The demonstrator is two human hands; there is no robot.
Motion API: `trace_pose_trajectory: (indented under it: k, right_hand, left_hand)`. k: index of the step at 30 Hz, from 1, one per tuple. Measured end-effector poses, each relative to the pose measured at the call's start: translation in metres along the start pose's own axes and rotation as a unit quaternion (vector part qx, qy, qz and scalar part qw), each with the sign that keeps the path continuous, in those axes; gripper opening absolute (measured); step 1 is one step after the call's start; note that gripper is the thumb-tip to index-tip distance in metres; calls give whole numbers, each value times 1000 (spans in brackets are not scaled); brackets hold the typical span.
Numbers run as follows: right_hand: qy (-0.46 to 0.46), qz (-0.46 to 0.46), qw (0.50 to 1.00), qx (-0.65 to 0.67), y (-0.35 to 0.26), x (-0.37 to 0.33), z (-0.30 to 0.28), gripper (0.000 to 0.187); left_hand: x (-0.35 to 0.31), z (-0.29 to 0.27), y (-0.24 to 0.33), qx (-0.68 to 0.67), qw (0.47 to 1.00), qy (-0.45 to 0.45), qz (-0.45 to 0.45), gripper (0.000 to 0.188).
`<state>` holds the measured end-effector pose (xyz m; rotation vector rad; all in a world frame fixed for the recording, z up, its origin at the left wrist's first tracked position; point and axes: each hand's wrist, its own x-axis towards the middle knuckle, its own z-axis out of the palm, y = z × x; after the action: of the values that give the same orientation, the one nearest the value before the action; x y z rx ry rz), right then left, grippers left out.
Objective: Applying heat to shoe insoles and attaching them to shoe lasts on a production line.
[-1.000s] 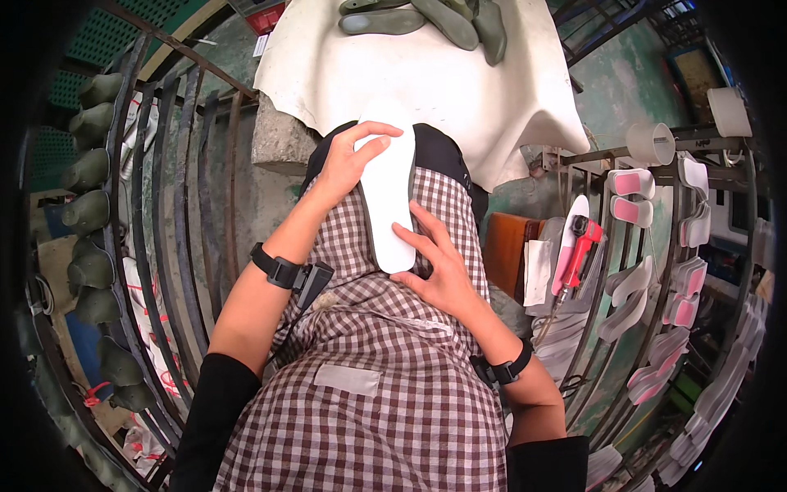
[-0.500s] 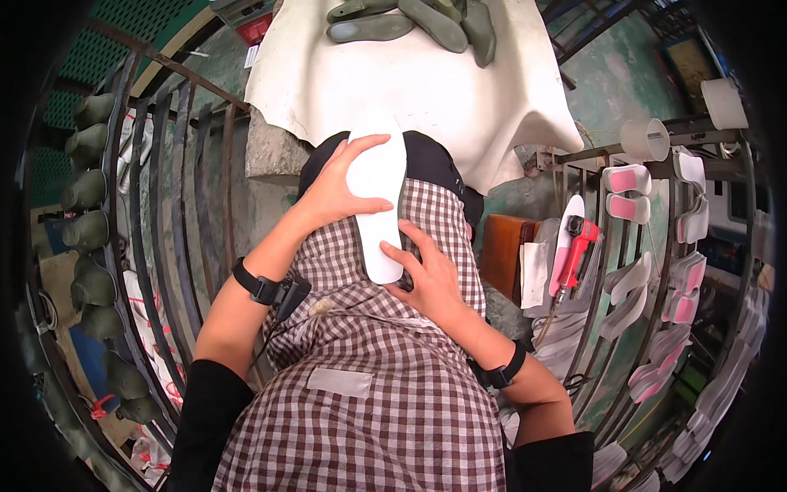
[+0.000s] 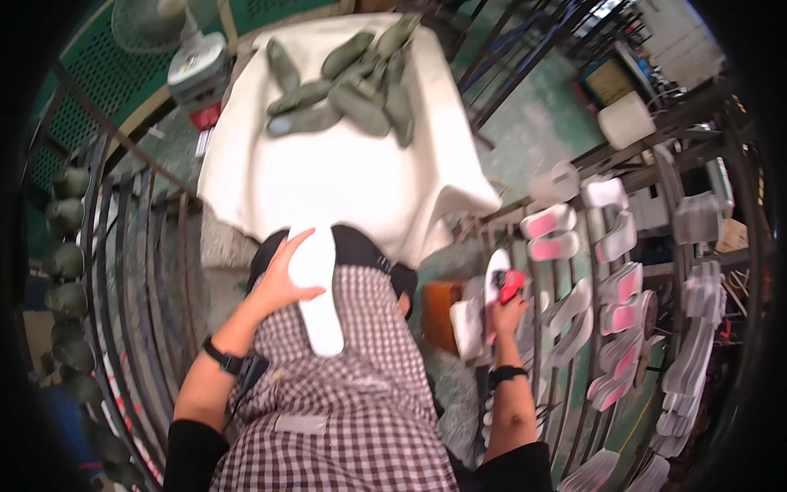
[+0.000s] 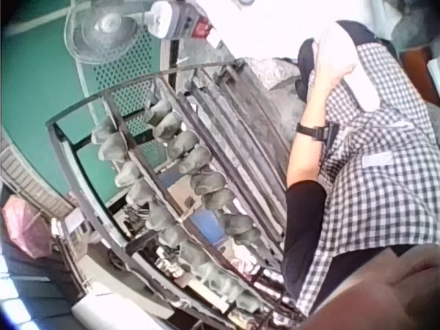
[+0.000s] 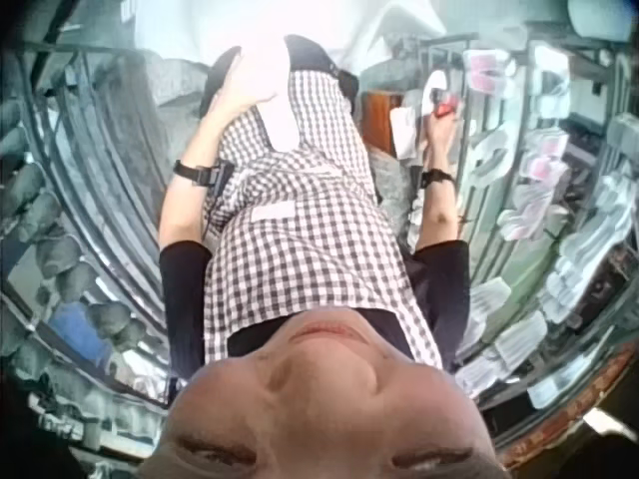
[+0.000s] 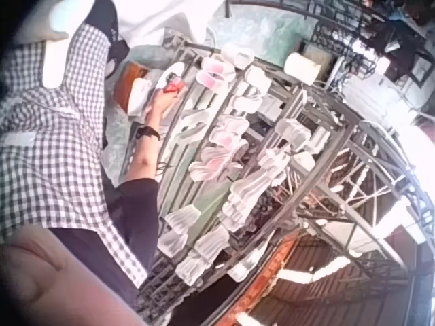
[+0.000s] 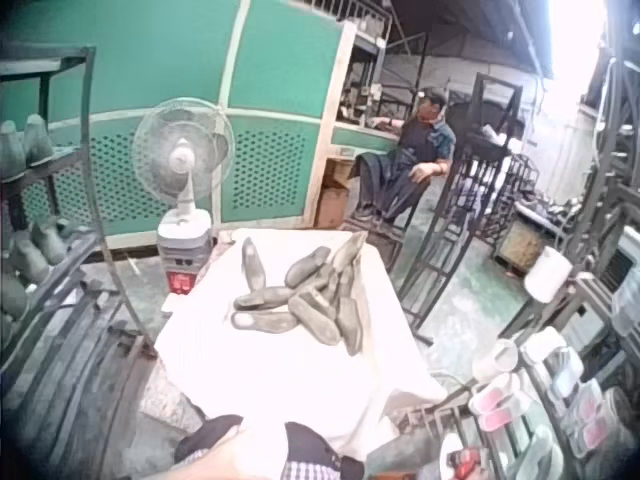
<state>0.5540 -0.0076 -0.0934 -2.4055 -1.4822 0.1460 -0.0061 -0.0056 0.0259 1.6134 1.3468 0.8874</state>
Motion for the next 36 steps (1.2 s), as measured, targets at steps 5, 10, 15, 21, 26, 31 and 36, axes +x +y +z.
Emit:
trace_pose_trajectory:
  k: [5, 10, 15, 21, 26, 31, 36]
  right_hand:
    - [-18, 140, 990, 25, -64, -16, -23, 53]
    - [-37, -60, 962, 264, -112, -11, -66, 27]
    - [-292, -234, 847, 377, -250, -49, -121, 29]
    - [-383, -435, 763, 286, -355, -64, -105, 32]
    - [-384, -473, 758, 234, -344, -81, -94, 33]
    - [-458, -528, 691, 184, -307, -105, -122, 42]
    - [-402, -547, 725, 118, -277, -122, -110, 41]
  left_hand:
    - [-41, -7, 5, -44, 997, 15, -59, 103]
    - [-34, -4, -4, -45, 997, 3, -55, 104]
    - [-2, -2, 6, -60, 998, -13, -24, 101]
    - [-6, 2, -2, -55, 998, 4, -36, 104]
    - [-19, 2, -4, -53, 998, -1, -44, 104]
    - [-19, 1, -10, -64, 998, 1, -26, 102]
    - [-13, 1, -6, -48, 998, -5, -32, 101]
